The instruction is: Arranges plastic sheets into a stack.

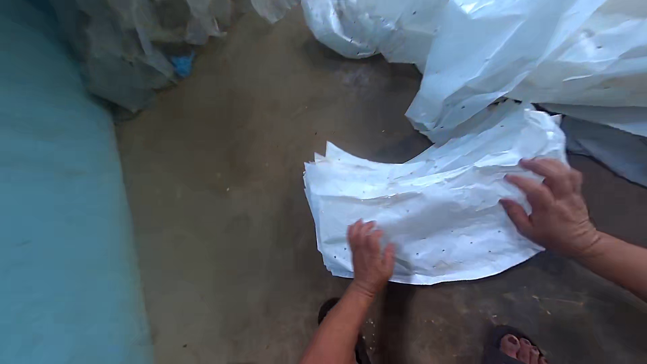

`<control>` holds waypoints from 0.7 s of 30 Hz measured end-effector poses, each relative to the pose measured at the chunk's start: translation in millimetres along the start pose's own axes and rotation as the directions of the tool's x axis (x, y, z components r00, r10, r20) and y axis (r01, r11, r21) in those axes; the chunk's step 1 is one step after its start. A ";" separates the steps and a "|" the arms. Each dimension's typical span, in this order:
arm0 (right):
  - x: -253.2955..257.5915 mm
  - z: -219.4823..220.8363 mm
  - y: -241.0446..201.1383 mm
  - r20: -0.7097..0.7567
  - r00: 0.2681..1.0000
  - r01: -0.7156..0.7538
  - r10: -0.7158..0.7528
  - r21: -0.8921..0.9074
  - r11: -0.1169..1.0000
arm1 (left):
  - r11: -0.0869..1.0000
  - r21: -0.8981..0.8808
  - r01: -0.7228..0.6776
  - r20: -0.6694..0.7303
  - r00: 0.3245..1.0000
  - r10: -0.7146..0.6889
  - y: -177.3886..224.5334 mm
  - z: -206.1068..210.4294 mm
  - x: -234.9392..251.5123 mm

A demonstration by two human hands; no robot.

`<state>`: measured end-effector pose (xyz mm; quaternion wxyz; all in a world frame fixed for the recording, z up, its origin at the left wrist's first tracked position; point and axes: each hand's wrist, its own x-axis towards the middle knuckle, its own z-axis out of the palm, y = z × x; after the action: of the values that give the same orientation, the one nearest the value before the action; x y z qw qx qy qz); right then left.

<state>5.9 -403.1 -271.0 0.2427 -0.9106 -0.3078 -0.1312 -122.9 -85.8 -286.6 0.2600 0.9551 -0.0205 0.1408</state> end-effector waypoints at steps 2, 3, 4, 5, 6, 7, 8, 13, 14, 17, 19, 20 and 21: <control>2.5 36.4 -1.1 0.059 0.991 0.120 -0.123 0.052 0.991 | 0.990 0.138 -0.028 0.016 1.000 0.026 -5.8 29.0 9.9; 3.1 53.6 8.7 0.131 0.986 0.098 -0.102 0.033 0.995 | 0.976 0.212 0.055 0.043 0.997 -0.065 -16.0 37.8 15.7; 4.7 67.4 23.7 0.220 0.975 0.028 -0.026 -0.008 1.000 | 0.946 0.267 0.185 0.097 0.971 -0.217 -28.7 42.1 21.7; 7.8 77.2 41.2 0.303 0.949 -0.068 0.084 -0.064 0.996 | 0.901 0.307 0.307 0.169 0.914 -0.369 -42.4 43.4 26.1; 12.4 82.9 58.1 0.369 0.909 -0.159 0.192 -0.119 0.980 | 0.863 0.337 0.376 0.232 0.855 -0.463 -54.8 44.9 27.5; 18.6 86.9 73.9 0.406 0.871 -0.230 0.276 -0.159 0.960 | 0.845 0.364 0.392 0.264 0.827 -0.497 -63.5 47.8 26.4; 24.2 90.6 86.0 0.414 0.845 -0.286 0.340 -0.188 0.940 | 0.842 0.380 0.383 0.271 0.824 -0.497 -68.6 51.0 23.8; 54.8 86.3 61.5 0.267 0.836 -0.451 0.479 -0.161 0.878 | 0.845 0.386 0.370 0.249 0.840 -0.481 -71.8 58.6 15.2; 68.0 82.0 38.0 0.216 0.890 -0.388 0.401 -0.101 0.916 | 0.851 0.375 0.368 0.229 0.853 -0.470 -72.6 59.8 15.0; 102.8 99.2 -55.4 0.109 0.994 -0.024 0.008 0.147 0.989 | 0.862 0.361 0.356 0.202 0.872 -0.446 -75.1 64.6 8.7; 124.3 130.6 -124.7 0.217 0.969 0.039 -0.118 0.339 0.940 | 0.860 0.377 0.344 0.208 0.874 -0.440 -74.6 65.2 6.8; 136.5 149.3 -154.9 0.279 0.949 0.027 -0.146 0.391 0.920 | 0.842 0.387 0.376 0.289 0.817 -0.498 -69.5 59.0 12.3; 149.5 167.2 -179.8 0.345 0.926 0.005 -0.156 0.402 0.916 | 0.806 0.415 0.422 0.396 0.714 -0.578 -62.9 50.8 21.3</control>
<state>24.6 -116.9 -289.7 0.3528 -0.8374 -0.4060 0.0971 -82.3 -56.3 -353.4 0.1286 0.9537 0.1957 -0.1889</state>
